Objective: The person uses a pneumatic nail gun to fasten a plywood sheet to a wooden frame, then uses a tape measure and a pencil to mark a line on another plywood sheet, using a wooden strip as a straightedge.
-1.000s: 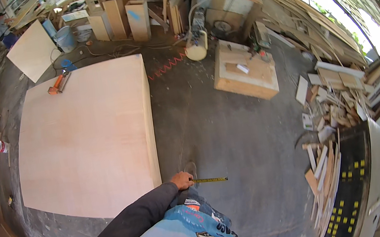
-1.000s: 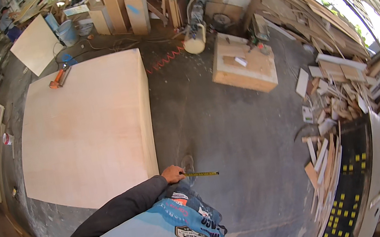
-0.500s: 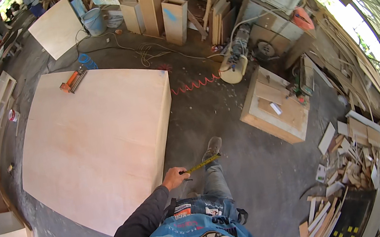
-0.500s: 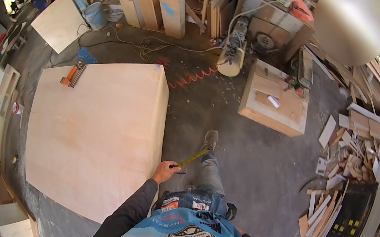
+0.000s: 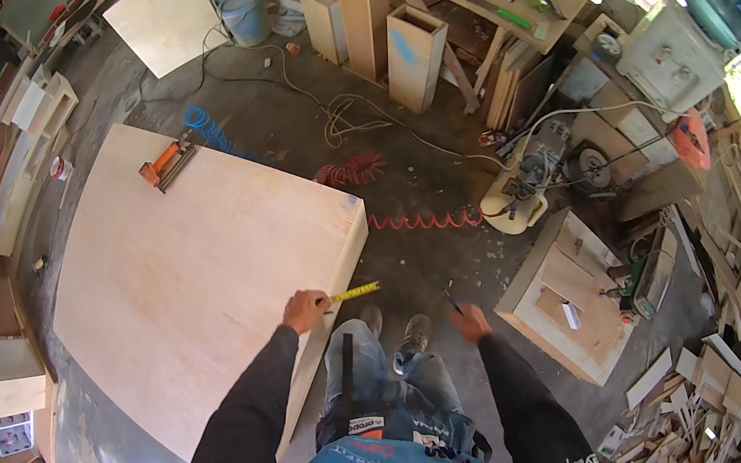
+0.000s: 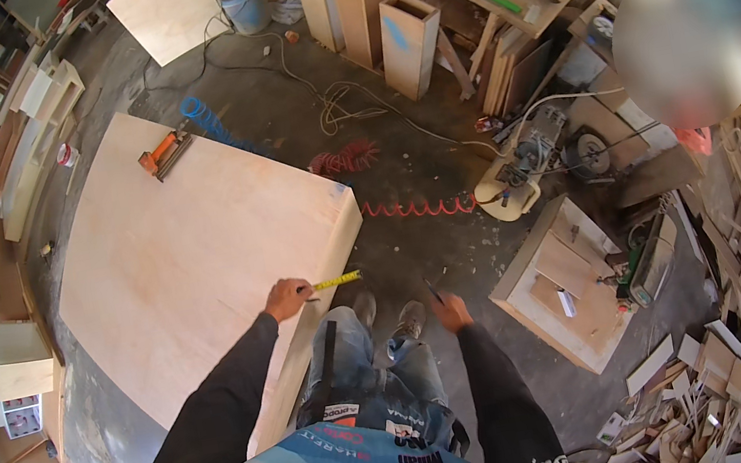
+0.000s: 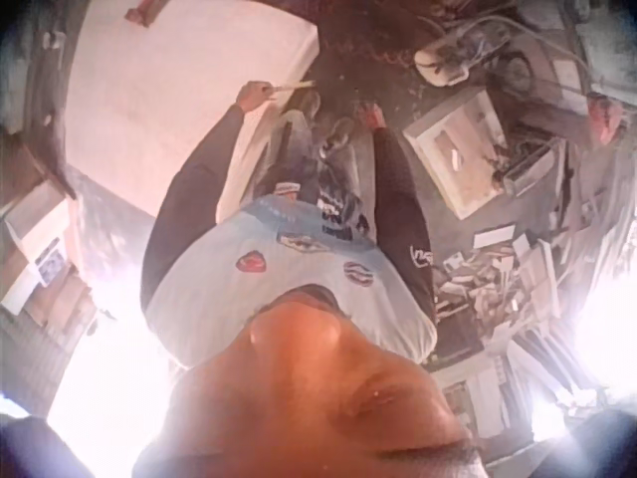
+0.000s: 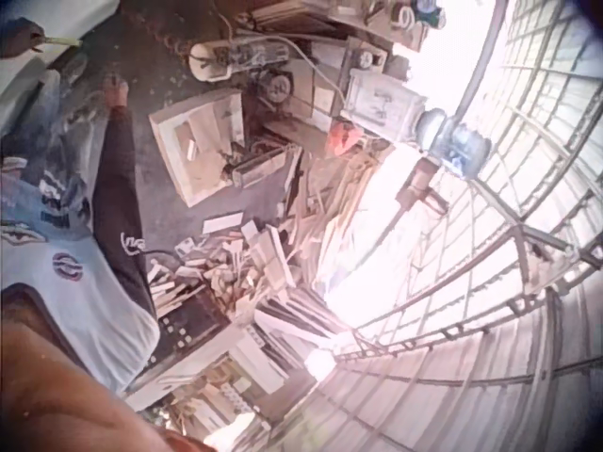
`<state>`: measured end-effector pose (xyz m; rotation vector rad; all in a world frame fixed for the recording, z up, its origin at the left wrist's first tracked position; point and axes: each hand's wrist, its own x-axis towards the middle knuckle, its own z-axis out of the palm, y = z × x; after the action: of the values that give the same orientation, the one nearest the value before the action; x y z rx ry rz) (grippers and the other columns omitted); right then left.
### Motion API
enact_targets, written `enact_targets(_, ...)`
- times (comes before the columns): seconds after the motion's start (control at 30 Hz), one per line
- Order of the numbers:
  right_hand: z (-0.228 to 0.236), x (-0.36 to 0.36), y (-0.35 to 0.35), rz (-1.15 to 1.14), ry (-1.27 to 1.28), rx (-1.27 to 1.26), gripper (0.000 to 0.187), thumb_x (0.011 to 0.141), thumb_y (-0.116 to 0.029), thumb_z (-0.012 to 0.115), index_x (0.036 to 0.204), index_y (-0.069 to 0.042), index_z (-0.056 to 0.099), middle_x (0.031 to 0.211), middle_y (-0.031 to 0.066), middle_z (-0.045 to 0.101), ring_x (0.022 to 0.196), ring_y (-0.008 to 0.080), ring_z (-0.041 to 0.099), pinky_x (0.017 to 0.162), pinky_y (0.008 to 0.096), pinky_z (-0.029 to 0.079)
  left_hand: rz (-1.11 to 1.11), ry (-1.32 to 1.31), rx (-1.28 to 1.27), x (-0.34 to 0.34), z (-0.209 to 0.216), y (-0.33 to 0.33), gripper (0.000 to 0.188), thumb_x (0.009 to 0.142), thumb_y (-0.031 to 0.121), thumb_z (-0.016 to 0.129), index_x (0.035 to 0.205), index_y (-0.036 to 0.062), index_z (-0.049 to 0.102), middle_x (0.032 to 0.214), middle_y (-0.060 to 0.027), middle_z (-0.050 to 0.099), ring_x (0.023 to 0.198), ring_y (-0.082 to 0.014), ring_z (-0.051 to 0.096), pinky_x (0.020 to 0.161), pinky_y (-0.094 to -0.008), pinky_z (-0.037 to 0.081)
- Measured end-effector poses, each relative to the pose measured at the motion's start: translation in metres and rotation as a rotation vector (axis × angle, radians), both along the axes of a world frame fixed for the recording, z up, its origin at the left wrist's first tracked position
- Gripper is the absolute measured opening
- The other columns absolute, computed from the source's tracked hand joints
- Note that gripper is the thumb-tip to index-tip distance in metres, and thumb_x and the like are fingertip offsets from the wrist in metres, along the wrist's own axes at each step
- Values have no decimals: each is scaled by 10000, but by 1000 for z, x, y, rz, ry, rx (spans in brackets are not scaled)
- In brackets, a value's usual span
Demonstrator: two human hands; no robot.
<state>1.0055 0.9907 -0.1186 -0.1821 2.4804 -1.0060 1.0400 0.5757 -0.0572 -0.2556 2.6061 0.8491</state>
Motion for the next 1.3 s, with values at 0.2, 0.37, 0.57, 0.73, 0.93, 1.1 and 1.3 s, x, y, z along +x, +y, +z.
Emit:
enact_targets(0.2,-5,-124,-157,-76,-115,-390,395,881,-312,662,1125,-1,652,884,215,693,860,360,680,753,419,506,-142,-36,5,-121,2,-43,286,902,368,624,909,120,767,823,-134,717,816,-355,676,766,-477,526)
enact_targets(0.37,-34,-139,-233,-248,-188,-371,300,890,-256,682,1017,16,673,773,113,678,698,183,630,654,328,485,-360,-117,11,-183,-59,-80,302,919,349,590,986,103,753,911,-138,710,887,-343,662,818,-479,517)
enact_targets(0.57,-74,-165,-275,-510,-232,-352,159,853,-139,733,866,-1,657,691,7,616,641,73,552,589,254,443,-467,-139,50,-239,-106,-120,268,937,315,593,976,90,733,919,-114,681,959,-312,622,865,-442,491)
enact_targets(0.73,-101,-175,-286,-726,-220,-213,206,828,-159,761,912,-5,652,714,44,630,662,116,566,624,294,470,-491,-46,9,-280,-144,-193,216,903,280,613,921,101,733,912,-88,691,931,-299,632,838,-434,499)
enact_targets(0.93,-96,-183,-318,-847,-191,-106,236,840,-178,783,932,3,663,747,41,658,655,125,590,630,274,482,-413,-14,-200,-321,-115,-342,209,894,265,614,887,90,728,885,-113,691,890,-322,644,800,-469,499)
enact_targets(1.1,-101,-198,-308,-884,-229,36,230,845,-176,787,905,16,677,767,51,664,676,118,594,642,267,487,-428,-159,-338,-379,-113,-401,218,865,283,665,891,76,731,905,-122,690,905,-335,646,807,-464,495)
enact_targets(1.3,-105,-193,-309,-907,-202,-61,226,860,-113,766,990,54,688,851,83,694,753,125,632,701,256,512,-432,25,-421,-389,-117,-402,253,826,326,735,856,75,748,894,-109,689,939,-312,639,817,-449,487)
